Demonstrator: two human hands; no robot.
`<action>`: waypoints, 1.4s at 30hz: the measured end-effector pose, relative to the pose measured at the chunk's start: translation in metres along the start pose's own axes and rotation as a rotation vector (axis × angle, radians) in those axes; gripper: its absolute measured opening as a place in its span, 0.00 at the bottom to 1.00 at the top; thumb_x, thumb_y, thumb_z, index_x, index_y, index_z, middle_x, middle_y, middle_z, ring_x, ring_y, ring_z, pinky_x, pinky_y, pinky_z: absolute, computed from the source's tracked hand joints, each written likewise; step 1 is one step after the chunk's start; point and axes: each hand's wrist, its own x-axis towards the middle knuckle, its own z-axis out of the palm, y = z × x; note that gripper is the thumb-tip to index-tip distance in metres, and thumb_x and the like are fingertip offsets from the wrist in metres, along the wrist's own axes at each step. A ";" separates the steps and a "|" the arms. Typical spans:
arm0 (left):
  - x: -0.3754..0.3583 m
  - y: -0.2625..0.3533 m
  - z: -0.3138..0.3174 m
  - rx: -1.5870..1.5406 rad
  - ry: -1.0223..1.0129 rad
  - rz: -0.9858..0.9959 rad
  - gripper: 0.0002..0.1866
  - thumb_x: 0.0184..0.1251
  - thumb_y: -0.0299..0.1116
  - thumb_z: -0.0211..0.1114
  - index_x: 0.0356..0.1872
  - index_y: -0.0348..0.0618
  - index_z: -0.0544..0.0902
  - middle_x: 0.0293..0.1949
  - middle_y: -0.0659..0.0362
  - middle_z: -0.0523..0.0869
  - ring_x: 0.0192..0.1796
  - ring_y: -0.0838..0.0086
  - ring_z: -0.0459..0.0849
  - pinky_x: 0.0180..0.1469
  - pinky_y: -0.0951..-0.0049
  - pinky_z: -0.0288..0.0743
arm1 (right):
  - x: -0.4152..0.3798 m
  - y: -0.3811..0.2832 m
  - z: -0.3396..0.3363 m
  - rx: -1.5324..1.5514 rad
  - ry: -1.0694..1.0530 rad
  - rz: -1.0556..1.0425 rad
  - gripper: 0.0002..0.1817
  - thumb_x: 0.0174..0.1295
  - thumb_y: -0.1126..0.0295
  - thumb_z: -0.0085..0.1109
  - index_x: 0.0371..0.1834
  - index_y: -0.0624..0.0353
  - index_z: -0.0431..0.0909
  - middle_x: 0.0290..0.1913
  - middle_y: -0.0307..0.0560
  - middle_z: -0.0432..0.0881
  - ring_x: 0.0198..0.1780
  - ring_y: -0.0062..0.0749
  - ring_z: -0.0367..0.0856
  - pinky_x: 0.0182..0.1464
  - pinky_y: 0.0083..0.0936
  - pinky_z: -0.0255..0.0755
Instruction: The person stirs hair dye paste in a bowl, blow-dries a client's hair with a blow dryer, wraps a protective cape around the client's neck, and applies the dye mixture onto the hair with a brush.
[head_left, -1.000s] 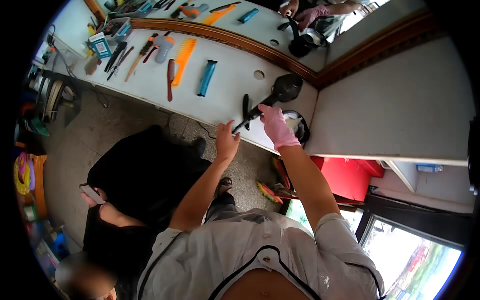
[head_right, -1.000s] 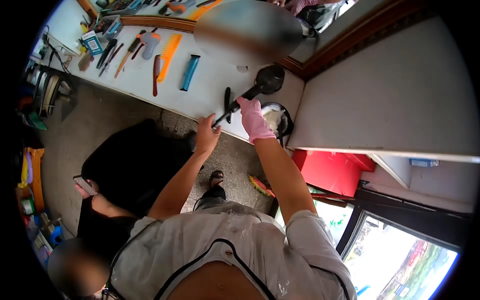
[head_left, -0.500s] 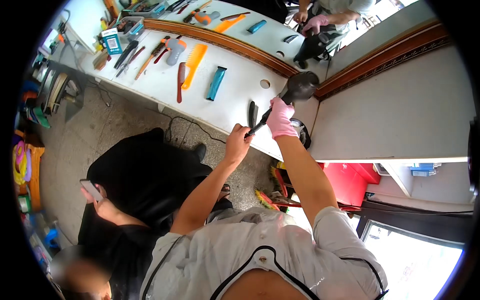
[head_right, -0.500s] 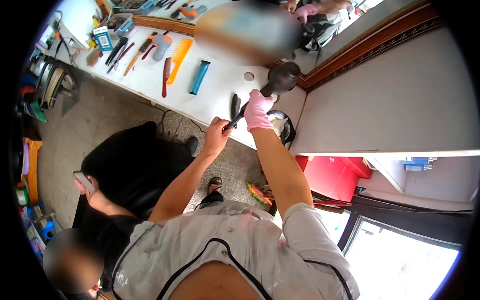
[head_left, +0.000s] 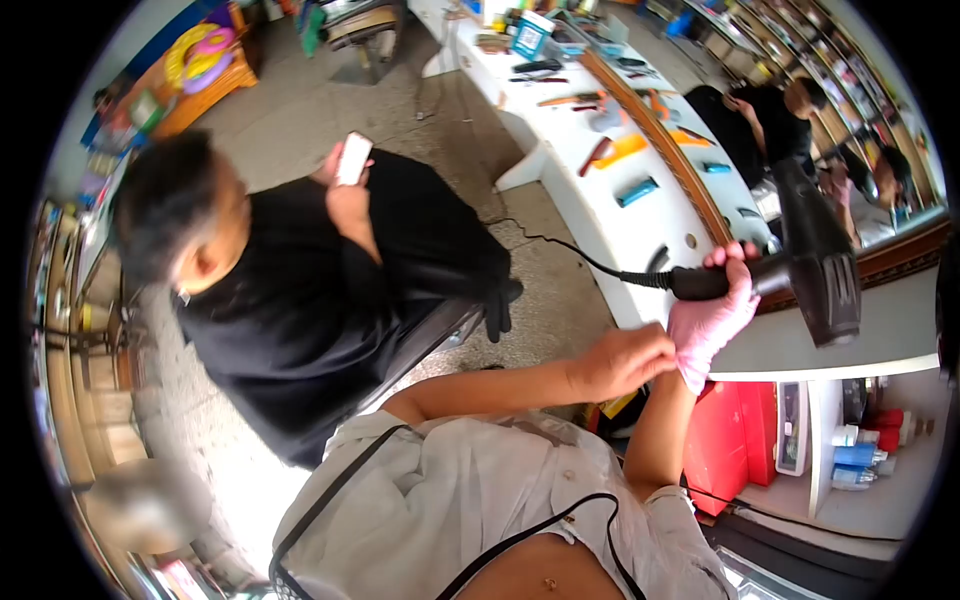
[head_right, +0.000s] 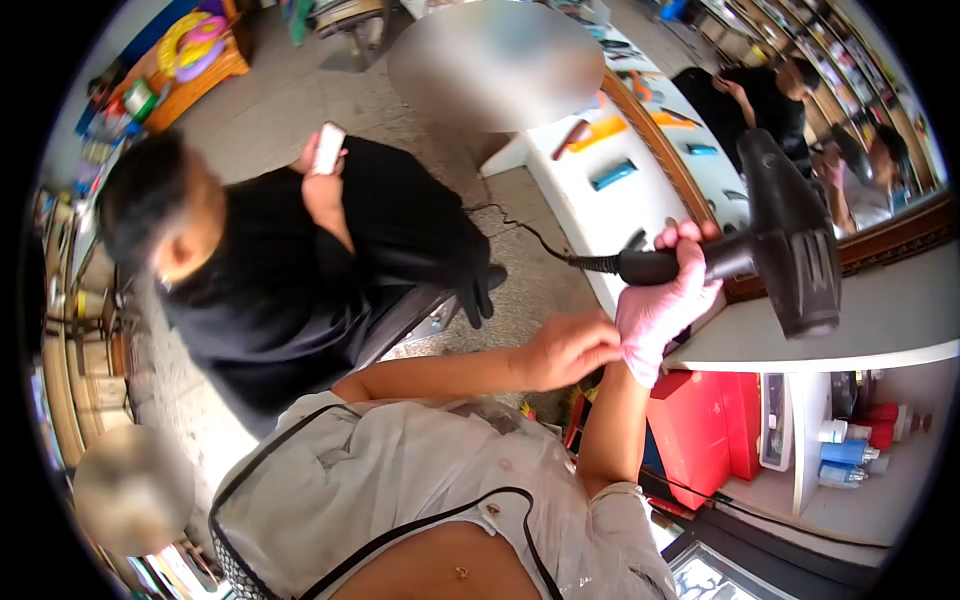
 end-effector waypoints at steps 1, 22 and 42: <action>-0.014 0.018 -0.003 0.031 -0.019 0.092 0.07 0.56 0.27 0.65 0.31 0.40 0.75 0.26 0.57 0.75 0.28 0.67 0.78 0.28 0.71 0.71 | -0.021 -0.012 0.006 0.006 -0.020 -0.011 0.13 0.51 0.81 0.52 0.42 0.62 0.71 0.30 0.41 0.75 0.30 0.24 0.69 0.40 0.19 0.67; -0.319 0.189 -0.276 1.056 0.356 -0.512 0.11 0.53 0.26 0.62 0.40 0.42 0.79 0.46 0.55 0.76 0.48 0.61 0.75 0.52 0.65 0.68 | -0.246 -0.079 0.132 -0.715 -1.167 -0.496 0.23 0.50 0.64 0.60 0.48 0.62 0.70 0.33 0.45 0.76 0.32 0.26 0.71 0.39 0.24 0.65; -0.466 0.265 -0.479 0.778 0.266 -0.587 0.12 0.55 0.27 0.62 0.42 0.43 0.78 0.46 0.52 0.78 0.47 0.57 0.78 0.50 0.65 0.73 | -0.495 0.036 0.212 -0.875 -1.151 -0.185 0.23 0.48 0.68 0.62 0.49 0.60 0.71 0.45 0.45 0.76 0.50 0.28 0.72 0.51 0.26 0.67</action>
